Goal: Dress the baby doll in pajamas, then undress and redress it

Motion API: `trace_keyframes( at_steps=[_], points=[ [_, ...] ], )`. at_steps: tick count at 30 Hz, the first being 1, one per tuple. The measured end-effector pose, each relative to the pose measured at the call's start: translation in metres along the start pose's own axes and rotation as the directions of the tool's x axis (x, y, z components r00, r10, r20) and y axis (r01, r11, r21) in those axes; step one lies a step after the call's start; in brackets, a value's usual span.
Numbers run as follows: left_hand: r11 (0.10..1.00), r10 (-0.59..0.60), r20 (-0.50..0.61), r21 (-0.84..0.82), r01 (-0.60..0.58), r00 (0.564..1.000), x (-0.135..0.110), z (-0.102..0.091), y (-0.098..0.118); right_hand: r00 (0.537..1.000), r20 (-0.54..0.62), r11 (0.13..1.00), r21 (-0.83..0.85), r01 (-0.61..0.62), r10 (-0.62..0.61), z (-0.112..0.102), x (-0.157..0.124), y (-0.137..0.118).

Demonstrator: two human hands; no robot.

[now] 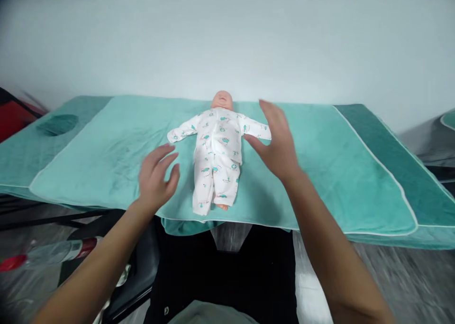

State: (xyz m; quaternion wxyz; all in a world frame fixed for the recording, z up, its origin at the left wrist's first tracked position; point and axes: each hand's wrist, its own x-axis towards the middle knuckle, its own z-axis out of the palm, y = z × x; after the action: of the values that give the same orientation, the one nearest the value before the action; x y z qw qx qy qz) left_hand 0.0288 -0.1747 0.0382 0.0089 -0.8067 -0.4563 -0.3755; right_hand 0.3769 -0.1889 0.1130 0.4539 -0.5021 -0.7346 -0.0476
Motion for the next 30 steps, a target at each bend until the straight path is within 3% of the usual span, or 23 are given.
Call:
trace_keyframes(
  at_steps=[1, 3, 5, 7, 9, 12, 17, 19, 22, 24, 27, 30],
  points=[
    [0.999, -0.003, 0.010, 0.040, 0.003, 1.000, 0.011, 0.009, -0.013, 0.998, 0.014, 0.998, -0.041, -0.057, 0.058, 0.020, -0.002, 0.026],
    [0.985, -0.128, 0.071, 0.121, 0.119, 0.989, 0.034, 0.032, -0.047, 0.974, 0.033, 0.966, -0.140, -0.219, 0.225, 0.059, -0.009, 0.080],
    [0.943, -0.293, 0.117, 0.198, 0.267, 0.949, 0.055, 0.055, -0.082, 0.921, 0.032, 0.900, -0.231, -0.370, 0.387, 0.090, -0.019, 0.126],
    [0.887, -0.426, 0.152, 0.266, 0.378, 0.892, 0.070, 0.075, -0.111, 0.856, -0.008, 0.818, -0.287, -0.498, 0.518, 0.108, -0.027, 0.157],
    [0.838, -0.504, 0.136, 0.316, 0.445, 0.853, 0.078, 0.089, -0.130, 0.811, -0.075, 0.762, -0.302, -0.573, 0.581, 0.113, -0.032, 0.173],
    [0.806, -0.523, 0.063, 0.360, 0.470, 0.850, 0.082, 0.098, -0.141, 0.754, -0.132, 0.706, -0.278, -0.652, 0.644, 0.107, -0.030, 0.181],
    [0.773, -0.519, 0.024, 0.439, 0.457, 0.854, 0.083, 0.098, -0.136, 0.609, 0.058, 0.591, -0.330, -0.736, 0.791, 0.093, -0.014, 0.195],
    [0.756, -0.525, 0.017, 0.467, 0.458, 0.851, 0.084, 0.098, -0.134, 0.623, 0.109, 0.622, -0.309, -0.719, 0.774, 0.089, -0.011, 0.203],
    [0.743, -0.522, -0.009, 0.487, 0.459, 0.853, 0.084, 0.100, -0.133, 0.689, 0.094, 0.693, -0.168, -0.701, 0.719, 0.088, -0.013, 0.213],
    [0.735, -0.532, -0.031, 0.480, 0.479, 0.846, 0.084, 0.101, -0.135, 0.715, 0.007, 0.713, -0.076, -0.697, 0.699, 0.089, -0.016, 0.215],
    [0.717, -0.561, -0.078, 0.452, 0.531, 0.824, 0.084, 0.101, -0.138, 0.714, -0.140, 0.717, -0.038, -0.696, 0.686, 0.091, -0.018, 0.213],
    [0.647, -0.629, -0.164, 0.431, 0.629, 0.760, 0.085, 0.100, -0.139, 0.739, -0.255, 0.743, -0.100, -0.661, 0.623, 0.091, -0.017, 0.201]
  ],
)
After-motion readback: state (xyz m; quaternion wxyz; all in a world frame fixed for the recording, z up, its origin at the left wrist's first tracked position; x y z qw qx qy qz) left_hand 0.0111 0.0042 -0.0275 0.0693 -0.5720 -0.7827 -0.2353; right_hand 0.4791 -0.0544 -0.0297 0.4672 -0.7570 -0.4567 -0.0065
